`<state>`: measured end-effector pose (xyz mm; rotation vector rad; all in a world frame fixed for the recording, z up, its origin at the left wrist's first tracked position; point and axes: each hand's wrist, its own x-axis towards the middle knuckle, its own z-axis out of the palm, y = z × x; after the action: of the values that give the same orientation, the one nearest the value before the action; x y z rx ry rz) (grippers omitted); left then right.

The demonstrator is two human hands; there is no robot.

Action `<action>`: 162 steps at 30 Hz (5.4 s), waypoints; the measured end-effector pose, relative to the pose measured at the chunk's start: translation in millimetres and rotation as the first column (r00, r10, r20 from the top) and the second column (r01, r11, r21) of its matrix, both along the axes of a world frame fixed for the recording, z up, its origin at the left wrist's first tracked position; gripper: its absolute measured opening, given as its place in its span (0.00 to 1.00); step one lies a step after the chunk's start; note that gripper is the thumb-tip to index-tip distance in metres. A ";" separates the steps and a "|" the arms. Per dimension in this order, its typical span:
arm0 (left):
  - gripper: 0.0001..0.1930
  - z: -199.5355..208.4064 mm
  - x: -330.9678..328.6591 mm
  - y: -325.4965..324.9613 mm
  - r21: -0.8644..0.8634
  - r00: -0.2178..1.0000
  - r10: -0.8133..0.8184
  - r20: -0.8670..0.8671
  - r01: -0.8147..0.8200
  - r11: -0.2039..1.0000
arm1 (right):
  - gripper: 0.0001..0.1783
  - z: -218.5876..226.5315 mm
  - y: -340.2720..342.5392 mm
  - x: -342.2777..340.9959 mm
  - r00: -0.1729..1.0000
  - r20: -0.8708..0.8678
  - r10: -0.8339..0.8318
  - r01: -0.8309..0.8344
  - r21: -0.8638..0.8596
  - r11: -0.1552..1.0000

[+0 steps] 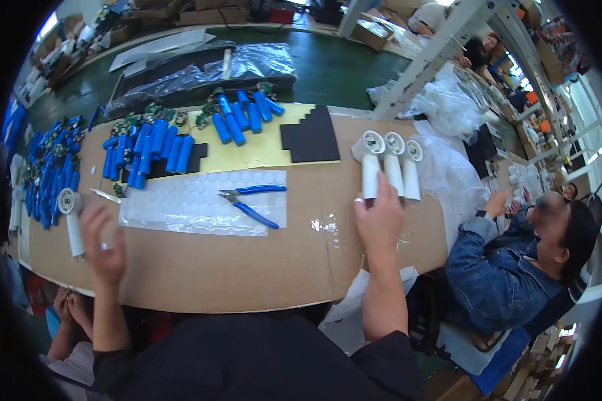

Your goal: Assembling electronic components by inserting parts into white plastic housings and wrapping them in protective paper.

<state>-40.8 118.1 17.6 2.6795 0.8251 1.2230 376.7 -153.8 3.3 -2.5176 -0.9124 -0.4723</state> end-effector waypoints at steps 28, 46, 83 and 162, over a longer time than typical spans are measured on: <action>0.46 -23.2 71.2 -71.4 -0.392 0.606 -0.554 0.571 0.794 0.465 | 0.34 3.8 102.8 -177.7 0.257 -0.143 0.956 -0.722 0.628 0.288; 0.22 23.0 74.1 -73.1 -0.290 0.788 -0.501 0.358 0.604 0.743 | 0.34 0.3 105.0 -186.9 0.342 -0.074 0.937 -0.734 0.602 0.315; 0.31 17.5 83.4 -47.8 -0.479 0.699 -0.594 0.398 0.711 0.515 | 0.29 -18.8 115.1 -182.0 0.333 -0.193 0.923 -0.726 0.572 0.382; 0.25 8.4 63.9 -27.1 -0.482 0.690 -0.353 0.632 0.706 0.518 | 0.07 13.9 192.0 -98.4 0.579 -0.036 0.815 -0.809 0.102 0.579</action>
<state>23.1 91.0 26.1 1.6782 0.2132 1.0083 278.3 38.2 17.2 -1.7233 -1.8236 -0.0828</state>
